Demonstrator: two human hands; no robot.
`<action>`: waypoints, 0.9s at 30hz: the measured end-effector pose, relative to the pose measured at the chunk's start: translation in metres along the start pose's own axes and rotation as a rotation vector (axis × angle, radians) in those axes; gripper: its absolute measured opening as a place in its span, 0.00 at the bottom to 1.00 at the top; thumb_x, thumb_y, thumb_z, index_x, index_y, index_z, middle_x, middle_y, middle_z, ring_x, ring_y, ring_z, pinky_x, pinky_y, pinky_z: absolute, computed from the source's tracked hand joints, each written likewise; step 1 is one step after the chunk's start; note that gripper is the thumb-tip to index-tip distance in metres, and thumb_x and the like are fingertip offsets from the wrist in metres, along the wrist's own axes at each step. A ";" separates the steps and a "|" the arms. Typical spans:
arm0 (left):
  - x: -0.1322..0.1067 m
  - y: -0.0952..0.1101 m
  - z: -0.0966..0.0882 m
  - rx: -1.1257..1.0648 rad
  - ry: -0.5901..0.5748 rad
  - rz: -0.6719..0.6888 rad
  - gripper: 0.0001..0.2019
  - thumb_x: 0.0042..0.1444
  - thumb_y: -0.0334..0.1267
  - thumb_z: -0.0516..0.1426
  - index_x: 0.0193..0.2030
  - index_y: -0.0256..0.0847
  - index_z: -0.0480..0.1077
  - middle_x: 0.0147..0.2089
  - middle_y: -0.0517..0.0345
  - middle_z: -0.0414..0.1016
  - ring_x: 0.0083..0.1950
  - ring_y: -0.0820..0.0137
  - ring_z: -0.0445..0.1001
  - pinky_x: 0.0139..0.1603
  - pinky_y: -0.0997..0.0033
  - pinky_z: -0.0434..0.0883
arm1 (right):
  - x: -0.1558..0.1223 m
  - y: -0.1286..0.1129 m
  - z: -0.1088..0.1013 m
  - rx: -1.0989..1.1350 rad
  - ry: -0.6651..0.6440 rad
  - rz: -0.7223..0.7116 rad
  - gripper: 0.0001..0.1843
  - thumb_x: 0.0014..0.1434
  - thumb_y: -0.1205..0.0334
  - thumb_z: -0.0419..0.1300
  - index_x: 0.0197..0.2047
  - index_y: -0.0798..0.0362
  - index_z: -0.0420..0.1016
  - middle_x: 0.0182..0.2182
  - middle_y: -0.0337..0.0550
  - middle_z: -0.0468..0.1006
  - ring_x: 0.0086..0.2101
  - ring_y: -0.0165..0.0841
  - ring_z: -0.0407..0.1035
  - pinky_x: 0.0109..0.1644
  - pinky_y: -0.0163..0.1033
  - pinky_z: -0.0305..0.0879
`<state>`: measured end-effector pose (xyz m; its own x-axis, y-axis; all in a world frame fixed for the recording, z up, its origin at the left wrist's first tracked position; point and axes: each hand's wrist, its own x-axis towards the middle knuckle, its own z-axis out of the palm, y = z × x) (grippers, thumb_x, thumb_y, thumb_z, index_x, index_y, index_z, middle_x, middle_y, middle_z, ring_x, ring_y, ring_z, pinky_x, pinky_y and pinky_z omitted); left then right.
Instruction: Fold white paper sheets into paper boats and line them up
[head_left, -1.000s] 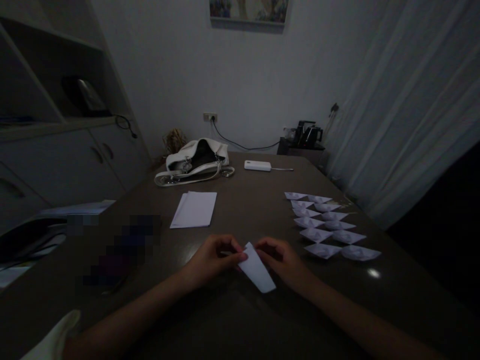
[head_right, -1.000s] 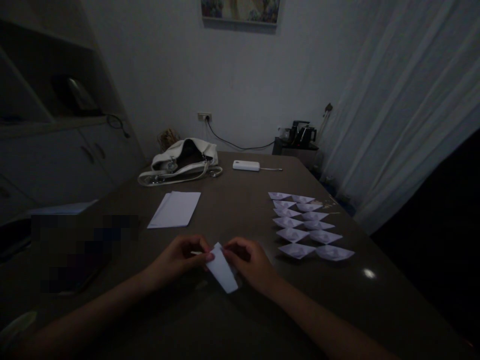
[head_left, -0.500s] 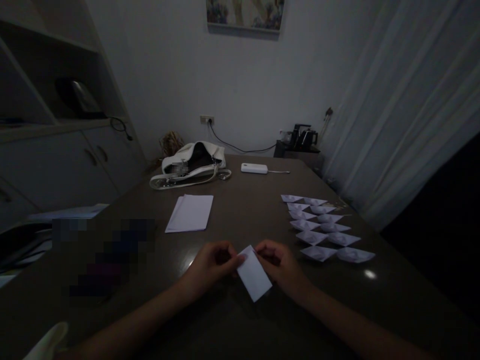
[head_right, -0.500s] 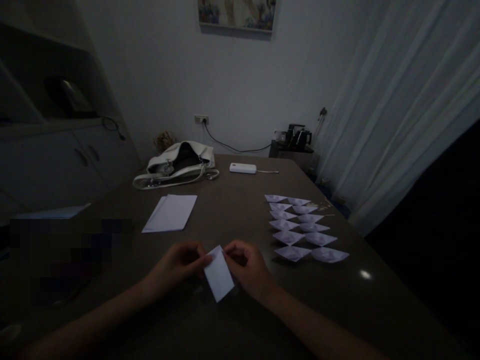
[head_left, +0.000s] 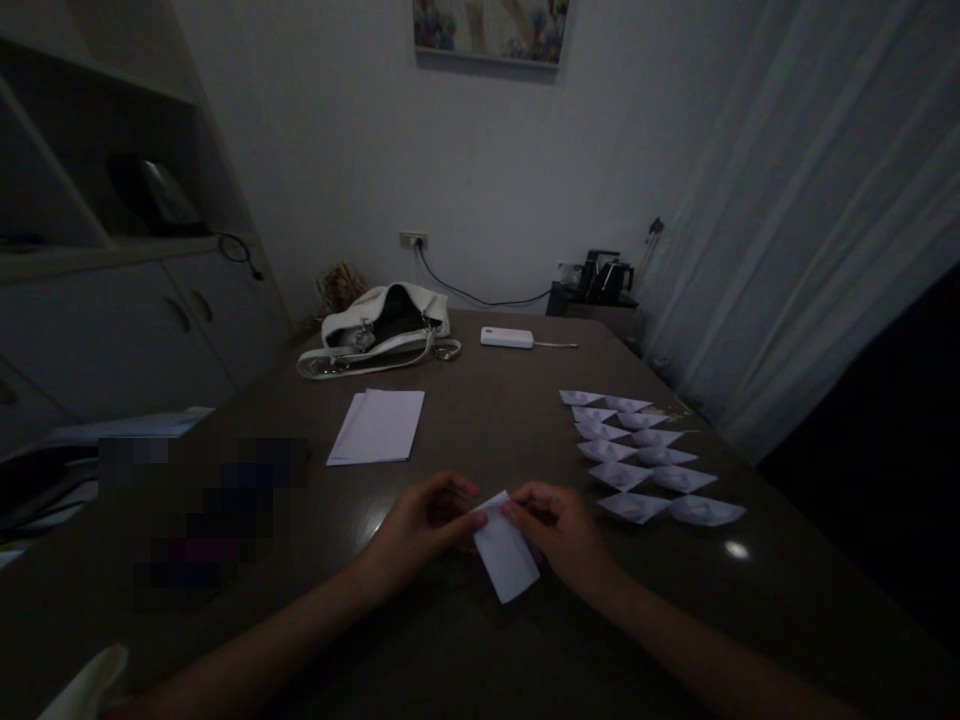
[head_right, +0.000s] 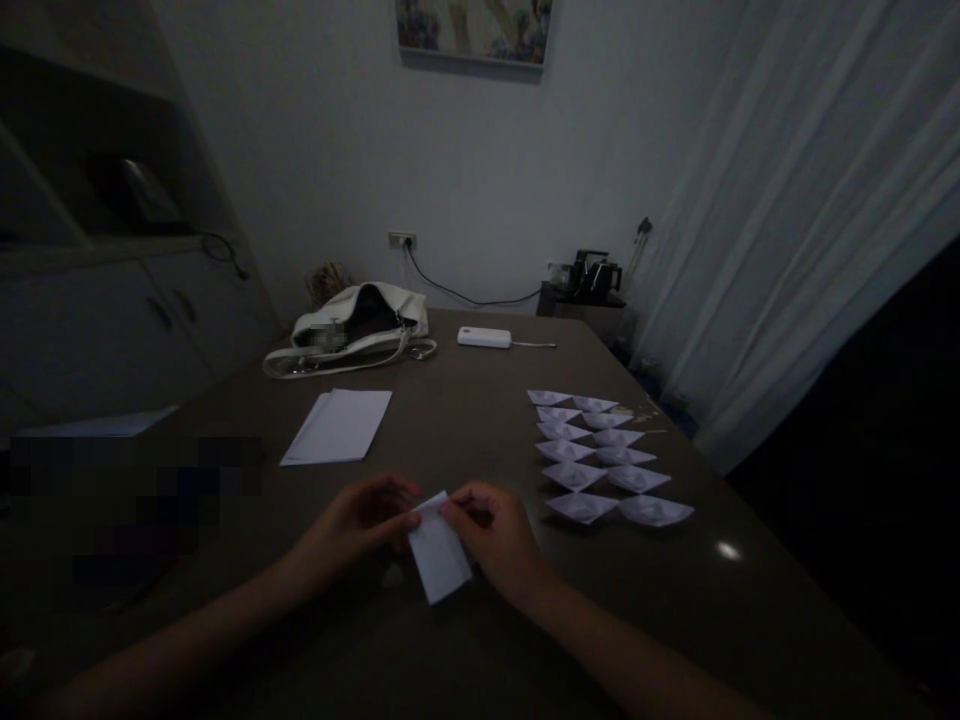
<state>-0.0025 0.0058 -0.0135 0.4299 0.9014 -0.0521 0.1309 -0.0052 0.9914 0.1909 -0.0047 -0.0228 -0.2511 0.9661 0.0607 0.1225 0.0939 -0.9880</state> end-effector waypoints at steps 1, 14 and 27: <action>0.001 -0.001 0.000 -0.007 -0.011 -0.012 0.14 0.51 0.44 0.62 0.38 0.35 0.69 0.29 0.59 0.75 0.28 0.72 0.73 0.30 0.73 0.69 | 0.000 0.000 0.000 -0.011 0.012 -0.004 0.10 0.56 0.56 0.59 0.30 0.55 0.72 0.25 0.40 0.76 0.25 0.30 0.69 0.28 0.33 0.61; -0.002 0.006 0.003 0.009 0.036 -0.001 0.12 0.50 0.44 0.61 0.34 0.36 0.68 0.29 0.59 0.74 0.29 0.72 0.73 0.30 0.73 0.69 | -0.003 0.000 0.000 -0.205 0.048 -0.117 0.13 0.60 0.57 0.56 0.27 0.55 0.69 0.21 0.36 0.68 0.23 0.27 0.63 0.25 0.31 0.56; -0.004 0.001 -0.003 0.500 -0.052 0.134 0.17 0.58 0.50 0.55 0.28 0.37 0.65 0.23 0.65 0.63 0.25 0.75 0.61 0.24 0.76 0.55 | -0.007 -0.004 0.002 -0.378 0.008 -0.222 0.13 0.62 0.58 0.53 0.28 0.54 0.68 0.21 0.36 0.67 0.24 0.27 0.63 0.26 0.31 0.54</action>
<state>-0.0066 0.0036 -0.0119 0.5144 0.8559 0.0531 0.4769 -0.3369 0.8118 0.1907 -0.0125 -0.0198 -0.3034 0.9142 0.2686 0.4093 0.3796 -0.8297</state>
